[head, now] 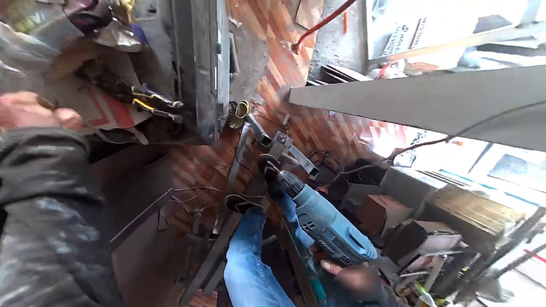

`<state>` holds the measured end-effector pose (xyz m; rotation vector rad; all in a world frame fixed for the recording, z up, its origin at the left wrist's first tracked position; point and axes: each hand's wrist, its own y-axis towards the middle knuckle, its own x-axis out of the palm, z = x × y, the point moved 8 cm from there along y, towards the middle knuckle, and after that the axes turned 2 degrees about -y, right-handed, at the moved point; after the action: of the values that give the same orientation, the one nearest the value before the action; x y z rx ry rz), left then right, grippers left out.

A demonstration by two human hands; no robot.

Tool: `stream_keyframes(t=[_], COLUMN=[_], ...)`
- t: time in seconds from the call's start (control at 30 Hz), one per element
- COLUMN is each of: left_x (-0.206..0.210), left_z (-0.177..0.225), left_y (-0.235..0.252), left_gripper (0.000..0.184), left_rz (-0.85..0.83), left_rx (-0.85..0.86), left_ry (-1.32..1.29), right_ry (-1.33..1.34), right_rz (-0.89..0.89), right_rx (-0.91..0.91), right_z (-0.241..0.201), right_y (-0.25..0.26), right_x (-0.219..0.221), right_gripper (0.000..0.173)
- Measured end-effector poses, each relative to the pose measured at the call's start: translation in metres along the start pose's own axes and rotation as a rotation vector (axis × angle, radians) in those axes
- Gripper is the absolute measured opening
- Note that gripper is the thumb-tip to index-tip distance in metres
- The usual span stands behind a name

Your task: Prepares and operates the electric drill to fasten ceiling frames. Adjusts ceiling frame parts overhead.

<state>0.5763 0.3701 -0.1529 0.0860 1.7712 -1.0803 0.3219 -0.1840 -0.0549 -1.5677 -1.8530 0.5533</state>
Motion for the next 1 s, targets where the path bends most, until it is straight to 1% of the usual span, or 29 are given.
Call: stream_keyframes(t=[0.07,0.1,0.13,0.17,0.2,0.23,0.3,0.37,0.43,0.57,0.67,0.8,0.9,1.0], left_x=[0.0,0.0,0.0,-0.001,-0.003,-0.006,-0.024,-0.059,-0.105,-0.194,-0.241,-0.285,-0.307,-0.323], left_z=[-0.015,-0.022,-0.025,-0.023,-0.016,-0.005,0.024,0.048,0.059,0.06,0.054,0.045,0.034,0.028], left_y=[-0.039,-0.062,-0.09,-0.122,-0.154,-0.19,-0.265,-0.336,-0.395,-0.486,-0.545,-0.608,-0.644,-0.667], left_gripper=[0.042,0.038,0.032,0.022,0.012,0.005,0.011,0.017,0.021,0.022,0.033,0.037,0.037,0.034], left_rz=[0.038,0.076,0.098,0.111,0.089,0.035,-0.136,-0.311,-0.433,-0.537,-0.686,-0.827,-0.834,-0.809], left_rx=[0.061,0.122,0.169,0.216,0.267,0.311,0.384,0.362,0.368,0.474,0.64,0.884,0.903,0.958], left_ry=[-0.265,-0.399,-0.575,-0.794,-1.027,-1.236,-1.562,-1.814,-1.98,-2.103,-2.064,-2.032,-2.055,-2.025], right_ry=[0.006,0.011,0.023,0.035,0.044,0.051,0.069,0.132,0.152,0.168,0.195,0.157,0.195,0.237], right_rz=[-0.009,-0.01,-0.009,-0.012,-0.016,-0.022,-0.071,-0.122,-0.149,-0.163,-0.168,-0.233,-0.226,-0.276], right_rx=[-0.046,-0.062,-0.07,-0.084,-0.108,-0.135,-0.214,-0.298,-0.387,-0.542,-0.677,-0.835,-0.862,-0.887], right_z=[-0.017,-0.026,-0.035,-0.043,-0.052,-0.064,-0.095,-0.131,-0.163,-0.216,-0.244,-0.266,-0.275,-0.283], right_y=[-0.014,-0.022,-0.031,-0.041,-0.05,-0.063,-0.089,-0.122,-0.162,-0.237,-0.282,-0.314,-0.335,-0.35], right_x=[0.011,0.016,0.022,0.029,0.037,0.047,0.07,0.097,0.12,0.156,0.173,0.183,0.188,0.192], right_gripper=[0.036,0.037,0.038,0.038,0.038,0.037,0.035,0.036,0.036,0.036,0.033,0.036,0.037,0.038])
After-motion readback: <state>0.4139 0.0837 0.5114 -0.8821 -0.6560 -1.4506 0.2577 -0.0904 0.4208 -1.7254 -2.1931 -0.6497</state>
